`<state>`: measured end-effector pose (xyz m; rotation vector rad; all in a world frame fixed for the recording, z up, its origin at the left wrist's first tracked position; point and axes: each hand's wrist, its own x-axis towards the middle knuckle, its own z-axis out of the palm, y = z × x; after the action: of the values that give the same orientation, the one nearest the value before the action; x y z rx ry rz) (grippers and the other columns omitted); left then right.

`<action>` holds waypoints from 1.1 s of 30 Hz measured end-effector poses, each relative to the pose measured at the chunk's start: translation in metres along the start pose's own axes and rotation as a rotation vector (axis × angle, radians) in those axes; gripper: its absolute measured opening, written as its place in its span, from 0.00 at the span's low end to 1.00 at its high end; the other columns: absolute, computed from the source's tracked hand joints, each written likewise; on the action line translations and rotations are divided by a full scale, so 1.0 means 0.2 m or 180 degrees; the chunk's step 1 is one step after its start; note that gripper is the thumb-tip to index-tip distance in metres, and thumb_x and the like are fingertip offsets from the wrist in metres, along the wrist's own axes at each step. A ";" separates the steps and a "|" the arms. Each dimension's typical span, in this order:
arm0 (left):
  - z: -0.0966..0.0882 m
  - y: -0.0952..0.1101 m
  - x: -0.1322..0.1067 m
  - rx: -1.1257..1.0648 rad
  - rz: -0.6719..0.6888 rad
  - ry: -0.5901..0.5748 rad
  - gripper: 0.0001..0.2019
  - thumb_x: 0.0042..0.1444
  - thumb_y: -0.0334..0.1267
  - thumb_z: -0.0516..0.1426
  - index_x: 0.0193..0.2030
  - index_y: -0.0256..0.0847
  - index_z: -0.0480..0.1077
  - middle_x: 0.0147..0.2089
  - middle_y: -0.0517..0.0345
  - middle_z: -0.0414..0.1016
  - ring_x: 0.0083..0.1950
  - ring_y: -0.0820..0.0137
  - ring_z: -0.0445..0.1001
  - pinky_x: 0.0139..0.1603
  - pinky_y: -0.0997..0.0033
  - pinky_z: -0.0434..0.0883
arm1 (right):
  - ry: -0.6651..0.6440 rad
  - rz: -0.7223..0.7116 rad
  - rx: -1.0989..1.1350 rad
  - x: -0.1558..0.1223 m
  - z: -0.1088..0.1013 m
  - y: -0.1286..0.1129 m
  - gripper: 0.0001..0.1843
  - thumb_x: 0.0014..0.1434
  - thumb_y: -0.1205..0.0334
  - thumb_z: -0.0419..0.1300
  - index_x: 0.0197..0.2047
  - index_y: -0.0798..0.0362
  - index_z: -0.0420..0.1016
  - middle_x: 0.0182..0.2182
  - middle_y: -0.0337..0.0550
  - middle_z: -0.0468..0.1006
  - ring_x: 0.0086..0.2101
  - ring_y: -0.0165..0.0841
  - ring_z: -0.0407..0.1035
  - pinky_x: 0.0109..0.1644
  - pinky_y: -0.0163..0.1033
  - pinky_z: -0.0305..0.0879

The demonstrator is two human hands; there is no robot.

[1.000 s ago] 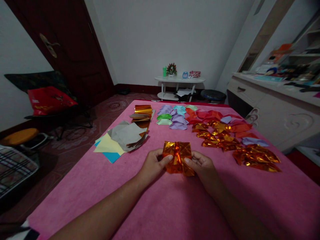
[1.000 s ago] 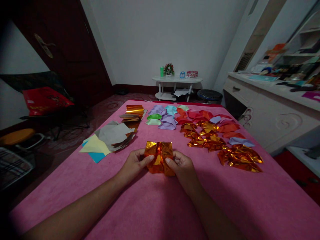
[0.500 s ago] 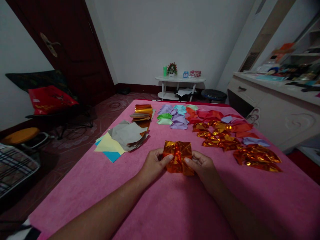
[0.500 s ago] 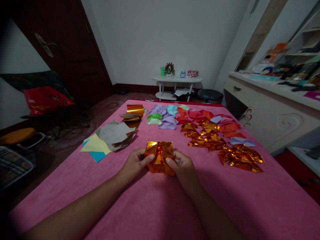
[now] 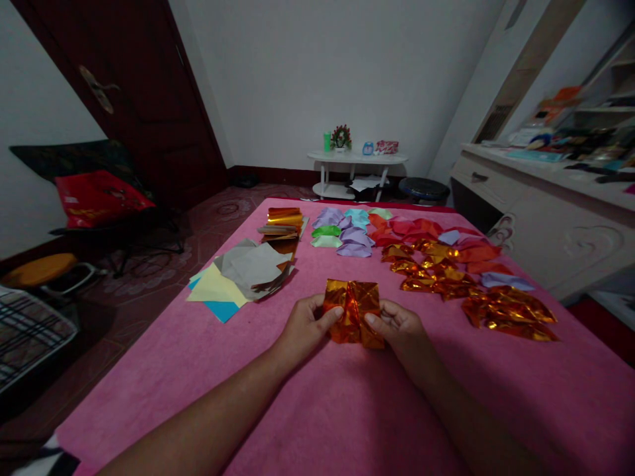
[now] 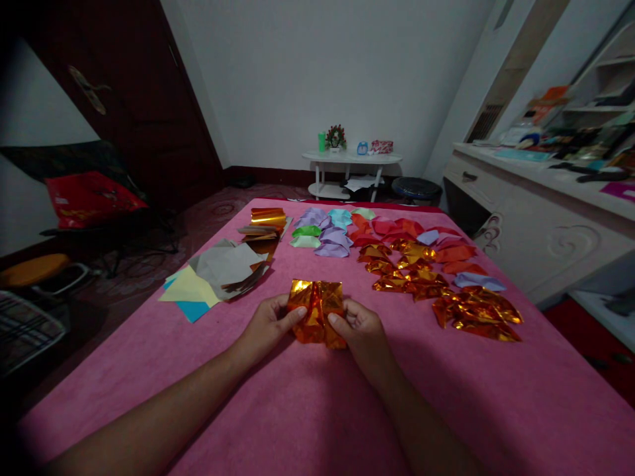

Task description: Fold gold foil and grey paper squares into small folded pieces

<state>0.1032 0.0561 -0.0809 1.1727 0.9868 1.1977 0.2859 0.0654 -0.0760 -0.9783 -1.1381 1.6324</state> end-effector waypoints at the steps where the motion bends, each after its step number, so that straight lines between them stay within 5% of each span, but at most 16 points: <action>1: 0.00 0.00 0.00 0.0004 0.0000 -0.0001 0.15 0.50 0.45 0.62 0.33 0.31 0.73 0.29 0.55 0.73 0.30 0.73 0.69 0.33 0.75 0.66 | -0.0010 -0.0009 0.0003 0.00 0.00 0.00 0.13 0.47 0.55 0.69 0.33 0.52 0.74 0.35 0.45 0.81 0.34 0.38 0.76 0.40 0.42 0.72; 33: -0.01 -0.01 0.01 0.0075 -0.0137 0.0008 0.14 0.52 0.43 0.61 0.37 0.32 0.74 0.34 0.52 0.77 0.33 0.70 0.74 0.36 0.72 0.71 | -0.0076 -0.0168 -0.0021 0.00 0.01 0.00 0.11 0.49 0.57 0.65 0.33 0.53 0.70 0.31 0.41 0.79 0.31 0.35 0.74 0.36 0.39 0.70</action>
<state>0.1008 0.0585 -0.0827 1.1631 1.0255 1.1565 0.2843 0.0643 -0.0756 -0.9276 -1.1764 1.6030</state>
